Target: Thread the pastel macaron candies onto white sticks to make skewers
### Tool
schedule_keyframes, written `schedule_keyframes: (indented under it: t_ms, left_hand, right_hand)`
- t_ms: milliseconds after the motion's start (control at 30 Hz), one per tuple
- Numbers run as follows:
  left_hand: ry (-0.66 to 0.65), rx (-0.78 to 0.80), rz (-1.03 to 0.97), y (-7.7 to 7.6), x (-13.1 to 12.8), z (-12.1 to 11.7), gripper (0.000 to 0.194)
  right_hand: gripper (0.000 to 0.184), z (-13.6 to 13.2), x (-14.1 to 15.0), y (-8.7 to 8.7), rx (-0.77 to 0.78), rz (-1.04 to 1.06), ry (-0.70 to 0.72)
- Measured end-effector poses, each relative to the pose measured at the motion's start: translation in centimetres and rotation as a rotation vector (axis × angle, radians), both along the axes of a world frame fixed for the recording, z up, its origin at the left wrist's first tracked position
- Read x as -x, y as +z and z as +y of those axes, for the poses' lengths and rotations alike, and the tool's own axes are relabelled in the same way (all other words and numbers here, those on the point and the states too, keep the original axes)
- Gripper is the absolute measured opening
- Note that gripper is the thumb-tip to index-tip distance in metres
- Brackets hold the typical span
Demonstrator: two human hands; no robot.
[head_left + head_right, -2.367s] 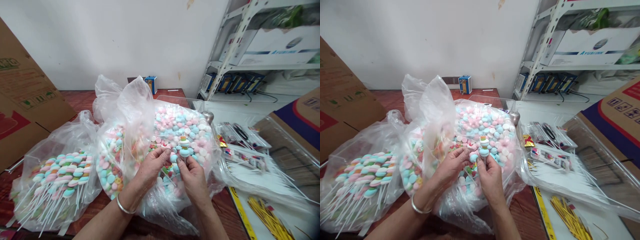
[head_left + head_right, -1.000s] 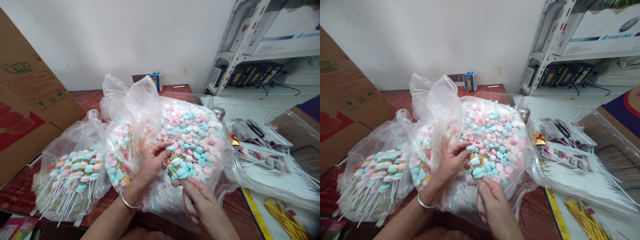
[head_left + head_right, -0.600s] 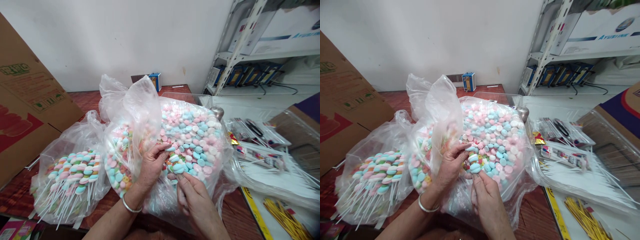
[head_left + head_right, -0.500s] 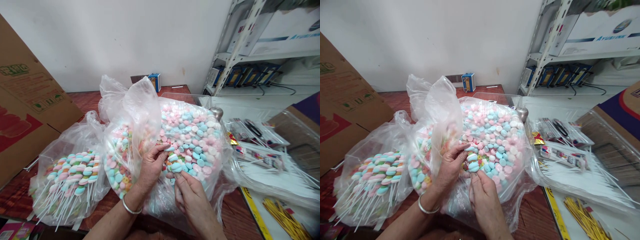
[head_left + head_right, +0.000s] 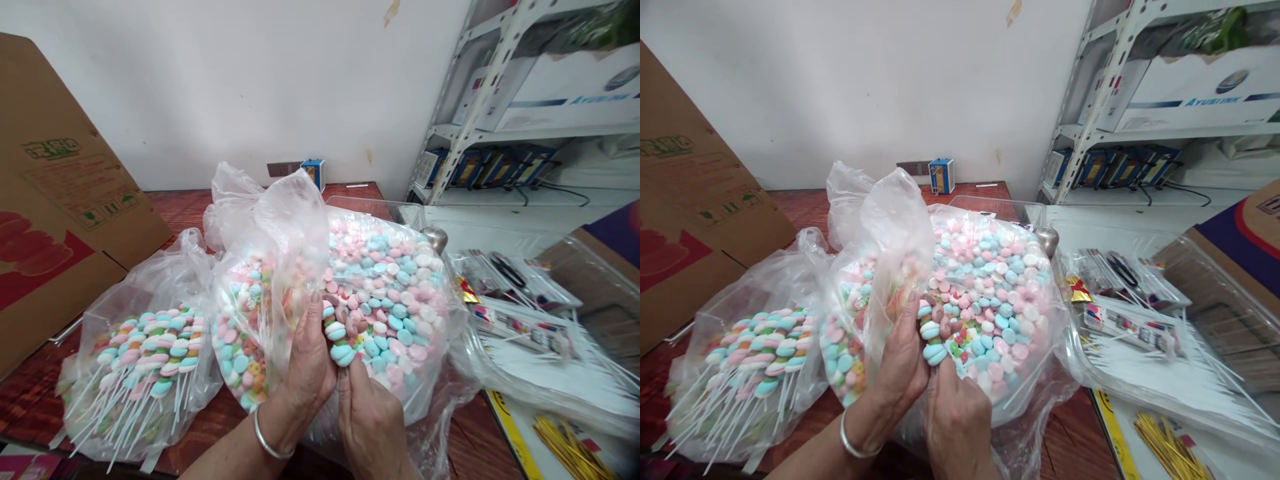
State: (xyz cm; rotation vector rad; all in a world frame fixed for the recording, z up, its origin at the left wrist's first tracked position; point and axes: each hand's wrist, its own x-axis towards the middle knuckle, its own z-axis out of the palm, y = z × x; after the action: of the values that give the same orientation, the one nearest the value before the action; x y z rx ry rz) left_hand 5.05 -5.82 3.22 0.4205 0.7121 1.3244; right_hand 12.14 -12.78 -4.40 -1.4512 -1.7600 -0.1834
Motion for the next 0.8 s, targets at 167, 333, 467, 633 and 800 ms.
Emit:
schedule_keyframes:
  t_ms: [167,333,467,633,800]
  left_hand:
    - [-0.019,-0.031,0.042,-1.0,-0.6,-1.4,0.047]
    - [0.039,-0.156,0.089,-1.4,0.2,-2.3,0.042]
    - [0.198,-0.262,0.303,-0.2,5.2,-2.7,0.035]
    - [0.616,-0.281,1.113,2.8,17.5,-2.8,0.036]
    - [0.483,-0.064,2.149,0.1,26.1,-0.1,0.043]
  right_hand:
    - [0.038,0.0,-0.5,1.9,-0.083,-0.216,-0.002]
    - [0.048,0.7,-0.2,2.5,-0.066,-0.25,0.096]
    - [0.046,1.7,1.2,4.1,0.017,-0.152,0.423]
    - [0.028,2.1,-0.7,5.9,0.106,-0.013,0.466]
    - [0.024,2.0,-5.0,4.8,0.282,0.045,0.192]
